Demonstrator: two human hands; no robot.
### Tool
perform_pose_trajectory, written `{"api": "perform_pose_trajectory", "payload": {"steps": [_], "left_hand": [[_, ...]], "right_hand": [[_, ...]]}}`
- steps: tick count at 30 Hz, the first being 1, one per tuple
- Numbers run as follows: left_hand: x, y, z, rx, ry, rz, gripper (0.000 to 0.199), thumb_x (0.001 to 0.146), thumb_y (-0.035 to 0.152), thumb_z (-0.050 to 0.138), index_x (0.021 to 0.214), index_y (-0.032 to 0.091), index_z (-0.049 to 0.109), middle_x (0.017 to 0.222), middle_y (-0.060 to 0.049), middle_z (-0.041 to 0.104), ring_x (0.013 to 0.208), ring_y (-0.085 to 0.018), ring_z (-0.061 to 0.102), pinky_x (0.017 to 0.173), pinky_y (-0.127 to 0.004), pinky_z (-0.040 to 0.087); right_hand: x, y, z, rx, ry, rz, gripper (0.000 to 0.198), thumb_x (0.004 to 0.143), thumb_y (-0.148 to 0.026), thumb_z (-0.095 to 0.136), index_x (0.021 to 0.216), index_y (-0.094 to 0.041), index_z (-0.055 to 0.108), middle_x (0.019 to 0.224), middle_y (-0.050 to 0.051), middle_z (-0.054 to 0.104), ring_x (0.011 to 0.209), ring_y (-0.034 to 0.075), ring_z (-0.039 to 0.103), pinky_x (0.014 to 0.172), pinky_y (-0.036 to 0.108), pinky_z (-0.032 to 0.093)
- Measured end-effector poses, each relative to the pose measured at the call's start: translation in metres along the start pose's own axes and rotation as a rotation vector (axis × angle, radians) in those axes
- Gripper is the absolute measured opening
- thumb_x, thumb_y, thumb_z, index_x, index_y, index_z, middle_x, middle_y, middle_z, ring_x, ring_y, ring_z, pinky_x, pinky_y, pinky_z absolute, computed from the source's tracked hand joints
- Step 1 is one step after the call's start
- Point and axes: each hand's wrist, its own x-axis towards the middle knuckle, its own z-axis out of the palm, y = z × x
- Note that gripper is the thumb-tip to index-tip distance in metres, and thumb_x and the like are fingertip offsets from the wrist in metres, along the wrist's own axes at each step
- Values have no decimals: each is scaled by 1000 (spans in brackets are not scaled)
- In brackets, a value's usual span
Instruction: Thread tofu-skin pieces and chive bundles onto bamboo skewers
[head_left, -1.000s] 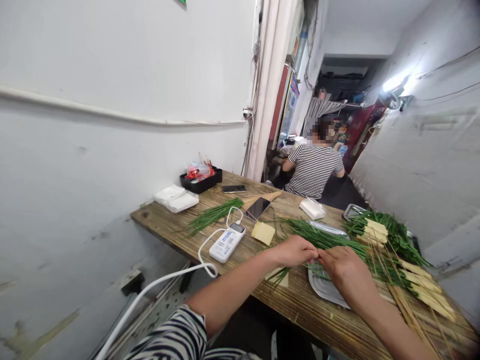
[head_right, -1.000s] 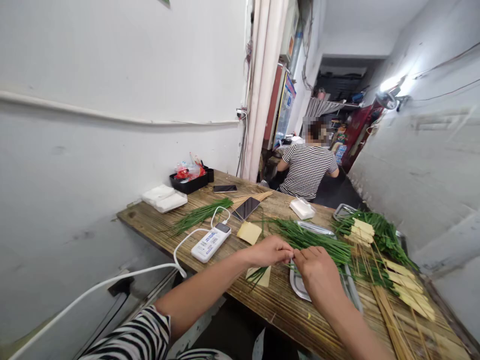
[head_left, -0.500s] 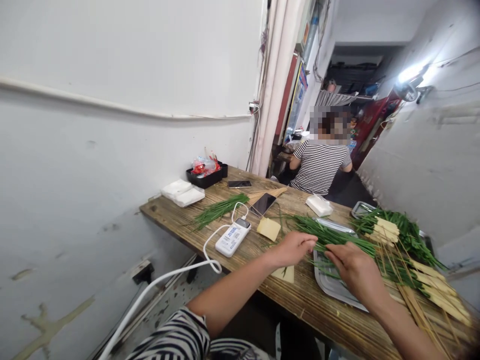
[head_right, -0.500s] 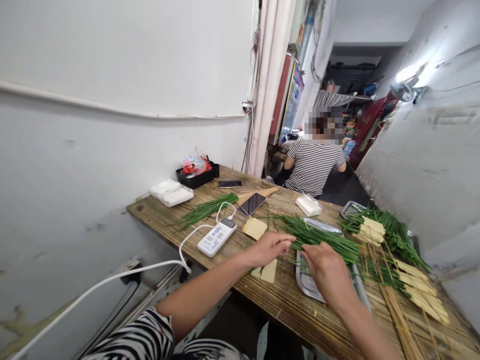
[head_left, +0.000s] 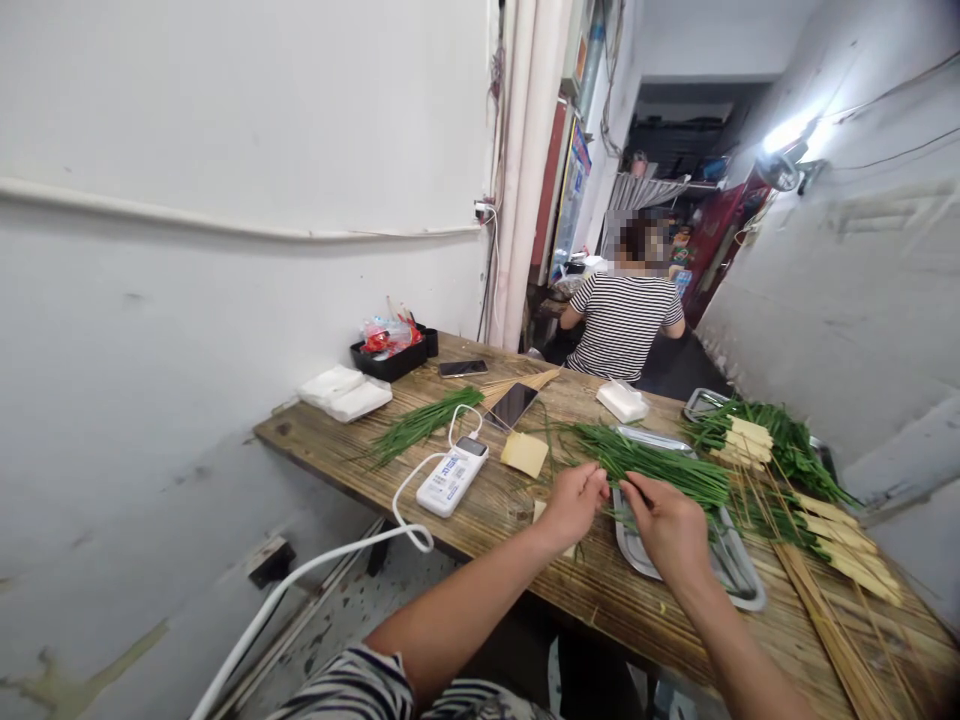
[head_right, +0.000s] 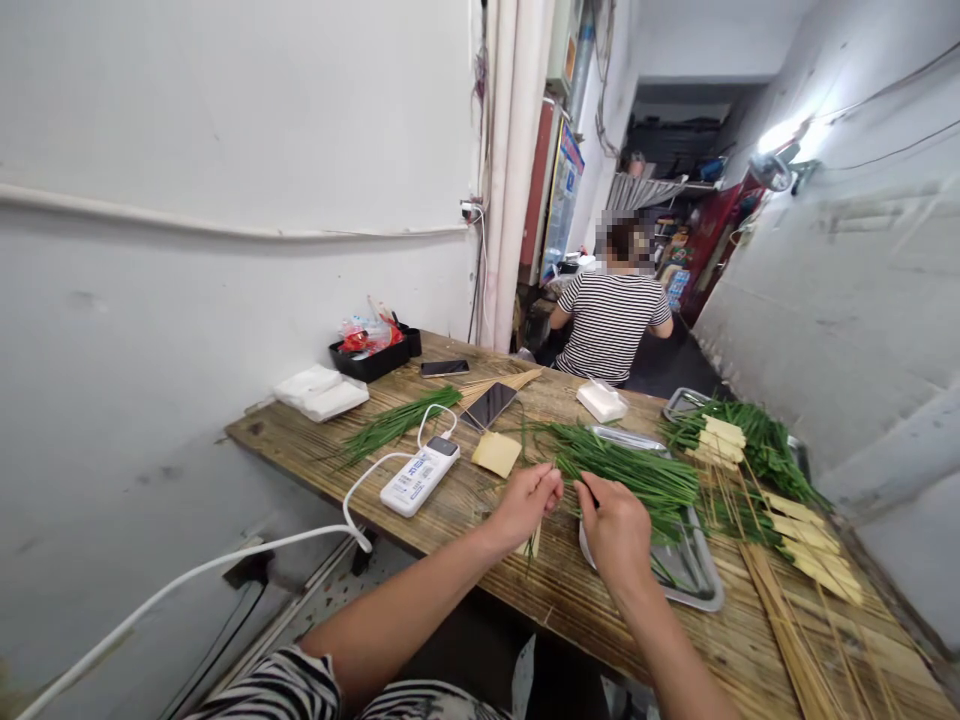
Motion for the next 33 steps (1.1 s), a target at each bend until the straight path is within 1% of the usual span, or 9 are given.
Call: {"api": "perform_pose_trajectory", "payload": {"steps": [7, 10, 14, 16, 20, 25, 27, 31, 33], "left_hand": [[3, 7, 9, 407, 175, 131, 29, 93, 27, 32, 73, 17, 50, 80, -5, 56, 78, -17, 52, 74, -29, 41], [1, 10, 13, 363, 179, 80, 30, 94, 26, 30, 79, 17, 54, 89, -7, 60, 86, -18, 55, 79, -30, 43], [-4, 13, 14, 310, 111, 6, 31, 94, 26, 29, 76, 17, 52, 79, -5, 62, 75, -15, 57, 70, -26, 43], [-4, 15, 11, 373, 70, 14, 30, 93, 25, 31, 73, 18, 51, 74, -4, 60, 69, -15, 54, 67, -25, 42], [-3, 25, -5, 581, -58, 44, 27, 92, 25, 33, 73, 18, 51, 70, -4, 56, 65, -16, 51, 64, -27, 39], [-6, 24, -37, 778, -209, 82, 22, 89, 23, 39, 72, 19, 53, 62, -3, 53, 60, -17, 49, 60, -26, 37], [-10, 17, -49, 782, -293, 93, 24, 88, 21, 40, 68, 19, 53, 62, -3, 54, 60, -16, 49, 59, -25, 38], [-19, 3, -67, 651, -497, 137, 27, 89, 20, 38, 67, 18, 52, 62, -1, 54, 61, -14, 49, 57, -22, 37], [-24, 1, -72, 549, -587, 141, 30, 90, 23, 37, 63, 18, 49, 58, 0, 50, 57, -13, 45, 54, -21, 35]], "right_hand": [[-9, -20, 19, 314, 61, 435, 43, 76, -52, 53, 81, -16, 76, 79, 11, 74, 66, 24, 68, 63, 33, 53], [-13, -27, 29, 477, 58, 582, 44, 71, -54, 57, 79, -15, 76, 77, 10, 74, 66, 24, 68, 63, 32, 53], [-24, -32, 40, 580, 62, 674, 49, 71, -57, 58, 80, -12, 76, 74, 9, 73, 67, 25, 67, 63, 32, 52], [-29, -36, 40, 557, 41, 596, 46, 76, -54, 56, 85, -13, 75, 78, 8, 73, 70, 24, 67, 64, 32, 52], [-32, -46, 31, 460, -18, 195, 32, 88, -35, 45, 96, -16, 70, 95, 11, 70, 87, 23, 64, 76, 35, 52], [-23, -44, 10, 307, -177, -84, 27, 90, -22, 41, 90, -17, 68, 74, 7, 62, 65, 17, 60, 59, 27, 51], [-21, -39, 4, 262, -192, -153, 23, 90, -22, 45, 96, -17, 67, 79, 8, 63, 70, 17, 62, 62, 27, 52], [-25, -35, 7, 229, -252, -331, 30, 91, -22, 45, 116, -17, 60, 112, 13, 63, 100, 21, 63, 81, 32, 54], [-30, -36, 12, 257, -287, -404, 30, 92, -20, 43, 116, -17, 60, 109, 12, 65, 97, 20, 65, 80, 31, 55]]}}
